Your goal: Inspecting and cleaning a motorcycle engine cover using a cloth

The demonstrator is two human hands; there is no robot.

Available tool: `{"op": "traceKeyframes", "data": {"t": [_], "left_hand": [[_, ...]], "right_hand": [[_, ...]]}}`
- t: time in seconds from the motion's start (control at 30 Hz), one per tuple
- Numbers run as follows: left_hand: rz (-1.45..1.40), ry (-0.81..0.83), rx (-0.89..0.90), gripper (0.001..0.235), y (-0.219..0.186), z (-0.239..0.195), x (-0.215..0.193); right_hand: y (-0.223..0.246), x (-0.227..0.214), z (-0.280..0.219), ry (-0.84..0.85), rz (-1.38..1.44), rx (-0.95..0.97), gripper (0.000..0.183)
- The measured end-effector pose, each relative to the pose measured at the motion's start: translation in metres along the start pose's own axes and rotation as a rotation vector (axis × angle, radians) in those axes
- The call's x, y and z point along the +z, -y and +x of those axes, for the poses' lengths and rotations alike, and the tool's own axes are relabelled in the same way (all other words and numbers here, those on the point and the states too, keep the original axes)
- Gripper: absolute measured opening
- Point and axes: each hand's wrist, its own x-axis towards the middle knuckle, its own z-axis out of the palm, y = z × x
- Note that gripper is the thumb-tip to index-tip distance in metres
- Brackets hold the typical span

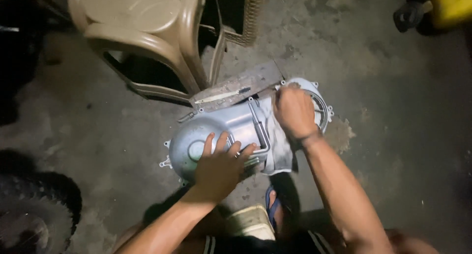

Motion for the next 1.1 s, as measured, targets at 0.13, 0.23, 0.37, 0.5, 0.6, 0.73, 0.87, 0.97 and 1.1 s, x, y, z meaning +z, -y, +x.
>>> {"op": "traceKeyframes", "data": {"t": [0.13, 0.23, 0.37, 0.5, 0.6, 0.73, 0.87, 0.97, 1.1], "left_hand": [[0.016, -0.105, 0.02, 0.067, 0.002, -0.002, 0.004], [0.009, -0.166, 0.048, 0.079, 0.003, -0.001, 0.002], [0.007, 0.021, -0.01, 0.067, 0.0, 0.003, -0.011], [0.017, -0.012, -0.001, 0.07, 0.0, 0.002, -0.006], [-0.002, -0.019, 0.002, 0.068, 0.002, 0.002, 0.0], [0.035, -0.053, 0.008, 0.065, 0.003, 0.004, -0.004], [0.054, -0.11, 0.013, 0.06, 0.001, 0.003, -0.005], [0.056, -0.122, 0.009, 0.056, 0.0, 0.004, -0.003], [0.015, -0.07, 0.003, 0.06, 0.001, 0.003, -0.004]], "right_hand": [[-0.003, 0.008, 0.0, -0.052, -0.063, -0.003, 0.022], [0.01, -0.002, -0.023, 0.109, 0.012, 0.086, 0.026], [0.005, -0.01, 0.004, 0.044, -0.027, -0.023, 0.024], [-0.023, 0.019, 0.026, 0.018, -0.117, -0.017, 0.02], [0.018, -0.021, -0.021, 0.136, -0.076, -0.094, 0.019], [0.003, -0.008, 0.001, 0.074, 0.011, -0.088, 0.02], [-0.001, 0.0, -0.001, 0.007, -0.063, -0.096, 0.017], [0.005, -0.005, -0.027, 0.088, 0.0, -0.068, 0.02], [0.004, -0.005, -0.036, 0.106, -0.01, -0.123, 0.017]]}}
